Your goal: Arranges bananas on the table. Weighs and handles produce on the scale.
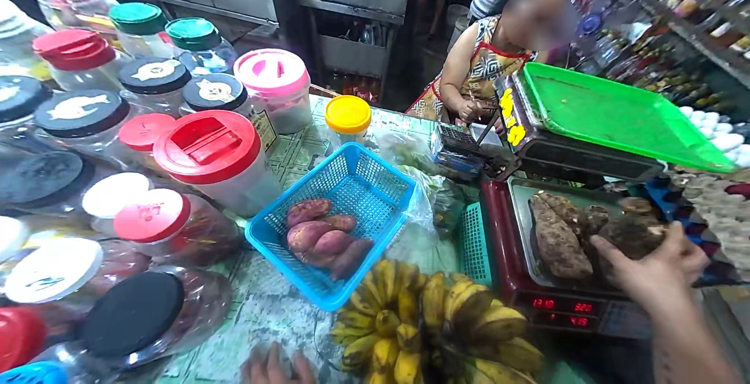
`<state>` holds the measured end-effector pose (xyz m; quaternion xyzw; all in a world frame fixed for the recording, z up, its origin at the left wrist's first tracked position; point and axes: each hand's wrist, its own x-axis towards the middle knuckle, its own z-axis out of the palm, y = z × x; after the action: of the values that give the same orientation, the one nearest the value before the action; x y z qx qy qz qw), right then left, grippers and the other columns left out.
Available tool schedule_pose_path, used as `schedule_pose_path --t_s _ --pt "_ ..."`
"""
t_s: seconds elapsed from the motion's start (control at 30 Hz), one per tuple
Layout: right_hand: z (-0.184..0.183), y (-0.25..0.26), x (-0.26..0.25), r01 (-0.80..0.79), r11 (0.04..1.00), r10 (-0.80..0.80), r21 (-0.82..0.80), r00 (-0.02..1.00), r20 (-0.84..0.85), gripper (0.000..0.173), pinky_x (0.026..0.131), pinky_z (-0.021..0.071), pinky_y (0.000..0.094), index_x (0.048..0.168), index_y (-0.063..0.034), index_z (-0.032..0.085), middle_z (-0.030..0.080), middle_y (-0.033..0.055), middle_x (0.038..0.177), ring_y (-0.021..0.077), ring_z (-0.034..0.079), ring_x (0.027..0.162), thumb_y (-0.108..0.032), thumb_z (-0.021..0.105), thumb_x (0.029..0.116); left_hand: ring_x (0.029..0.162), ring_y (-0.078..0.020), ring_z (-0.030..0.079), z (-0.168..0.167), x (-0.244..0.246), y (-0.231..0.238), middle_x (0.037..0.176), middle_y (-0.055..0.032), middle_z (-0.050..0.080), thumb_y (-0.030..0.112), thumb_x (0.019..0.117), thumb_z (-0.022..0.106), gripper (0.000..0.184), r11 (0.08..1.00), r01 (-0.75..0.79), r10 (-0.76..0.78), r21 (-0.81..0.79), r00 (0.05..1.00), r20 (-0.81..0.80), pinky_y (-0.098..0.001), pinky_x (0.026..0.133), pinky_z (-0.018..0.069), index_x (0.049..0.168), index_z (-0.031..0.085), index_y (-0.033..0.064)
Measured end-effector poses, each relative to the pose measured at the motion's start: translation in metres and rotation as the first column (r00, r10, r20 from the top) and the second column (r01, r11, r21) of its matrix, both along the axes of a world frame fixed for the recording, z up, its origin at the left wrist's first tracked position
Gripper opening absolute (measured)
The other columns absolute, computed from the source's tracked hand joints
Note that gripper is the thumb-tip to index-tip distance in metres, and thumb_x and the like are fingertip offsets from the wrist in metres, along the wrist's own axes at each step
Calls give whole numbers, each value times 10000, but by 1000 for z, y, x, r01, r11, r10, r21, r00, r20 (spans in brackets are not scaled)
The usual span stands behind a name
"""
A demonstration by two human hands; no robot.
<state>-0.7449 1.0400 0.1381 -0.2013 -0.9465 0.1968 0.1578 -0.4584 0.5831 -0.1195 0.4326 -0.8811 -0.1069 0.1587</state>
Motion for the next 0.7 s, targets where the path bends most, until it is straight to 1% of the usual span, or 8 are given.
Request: schedule_pose_path --t_s 0.07,0.17,0.27,0.4,0.53,0.63,0.67,0.7 --pt "-20 -12 -2 19 997 -16 69 999 -33 1083 1175 215 712 1643 -83 196 57 336 1663 585 143 1497 -535 761 838 1447 -463 403 1 0 0 1524 -251 481 478 984 440 585 1000 10 -10 12 1000 -2 -662 1180 230 1351 643 70" --pt "-24 -30 -1 -3 999 4 48 999 -38 1056 1205 173 683 1639 -57 192 94 319 1669 556 133 1517 -586 694 876 1452 -457 396 -2 0 -2 1530 -246 476 479 981 441 588 1000 4 -4 19 1000 -3 -656 1183 229 1358 640 73" --pt "-17 -32 5 -54 998 54 24 998 17 1005 1188 211 688 1640 -78 212 168 287 1668 523 209 1509 -672 579 916 1456 -455 391 -6 1 -3 1531 -245 474 488 980 431 598 1000 1 -1 9 1000 -12 -651 1187 222 1355 642 73" --pt "-18 -25 6 -112 994 113 11 993 -37 943 1237 178 614 1617 -64 283 249 247 1659 421 229 1541 -682 492 936 1456 -449 393 -7 0 -3 1533 -235 476 493 980 424 601 1000 0 0 3 1000 -22 -645 1189 218 1355 641 78" --pt "-21 -41 12 -208 972 231 106 916 -328 760 1256 216 505 1494 14 474 356 279 1592 403 289 1517 -531 570 973 1457 -434 397 -7 1 -3 1533 -224 481 503 984 404 599 1000 -6 6 -3 1000 -17 -638 1188 223 1352 647 97" --pt "-15 -77 23 -381 882 471 276 727 -499 495 1228 301 499 1320 64 611 420 342 1510 446 353 1468 -305 593 990 1451 -438 404 -7 0 -4 1527 -226 486 500 985 405 597 1000 -6 6 -5 1000 -20 -640 1184 231 1345 650 92" --pt "-16 -90 29 -459 834 551 307 663 -506 418 1198 360 483 1282 63 634 456 336 1477 425 399 1442 -236 583 995 1450 -440 404 -7 1 -4 1528 -229 484 498 983 407 597 1000 -5 5 -4 1000 -18 -640 1183 233 1345 650 90" --pt "-20 -104 36 -556 774 626 303 600 -498 354 1162 422 457 1264 36 648 511 285 1435 365 457 1408 -193 571 1005 1446 -445 410 -6 1 -3 1525 -236 486 496 982 410 598 1000 -4 4 -3 1000 -18 -643 1180 236 1342 651 82"
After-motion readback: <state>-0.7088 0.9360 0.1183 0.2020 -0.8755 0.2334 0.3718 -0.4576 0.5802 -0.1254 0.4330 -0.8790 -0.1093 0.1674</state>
